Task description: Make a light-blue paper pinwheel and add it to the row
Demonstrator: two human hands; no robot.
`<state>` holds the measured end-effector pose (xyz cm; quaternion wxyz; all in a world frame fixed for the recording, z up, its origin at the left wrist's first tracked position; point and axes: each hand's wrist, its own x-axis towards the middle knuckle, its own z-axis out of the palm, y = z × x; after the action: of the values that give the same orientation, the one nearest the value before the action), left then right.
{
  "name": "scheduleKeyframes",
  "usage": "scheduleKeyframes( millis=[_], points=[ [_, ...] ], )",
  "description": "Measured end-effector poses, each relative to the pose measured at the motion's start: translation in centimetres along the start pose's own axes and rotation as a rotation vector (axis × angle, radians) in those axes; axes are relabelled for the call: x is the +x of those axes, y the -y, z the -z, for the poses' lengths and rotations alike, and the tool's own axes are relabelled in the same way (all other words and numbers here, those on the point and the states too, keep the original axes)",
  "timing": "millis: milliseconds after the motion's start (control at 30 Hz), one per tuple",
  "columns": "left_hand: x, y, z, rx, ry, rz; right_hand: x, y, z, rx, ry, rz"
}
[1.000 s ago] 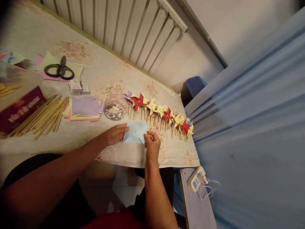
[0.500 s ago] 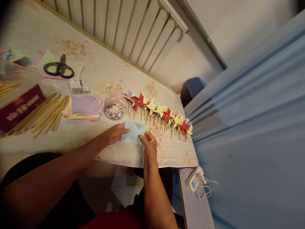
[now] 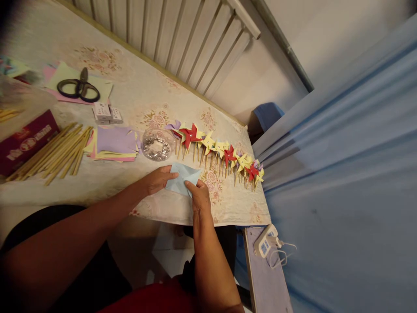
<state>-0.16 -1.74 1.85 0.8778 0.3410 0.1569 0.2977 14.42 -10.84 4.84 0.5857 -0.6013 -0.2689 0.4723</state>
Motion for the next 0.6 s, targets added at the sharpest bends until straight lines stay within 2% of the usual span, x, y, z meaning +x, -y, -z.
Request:
scheduleKeyframes(
  millis=[333, 600],
  points=[
    [0.2, 0.3, -0.1, 0.106, -0.03, -0.02, 0.5, -0.9, -0.8, -0.014, -0.081, -0.03],
    [0.0, 0.5, -0.2, 0.21, -0.054, 0.0, 1.7, -2.8, 0.2, -0.093, -0.164, 0.02]
  ],
)
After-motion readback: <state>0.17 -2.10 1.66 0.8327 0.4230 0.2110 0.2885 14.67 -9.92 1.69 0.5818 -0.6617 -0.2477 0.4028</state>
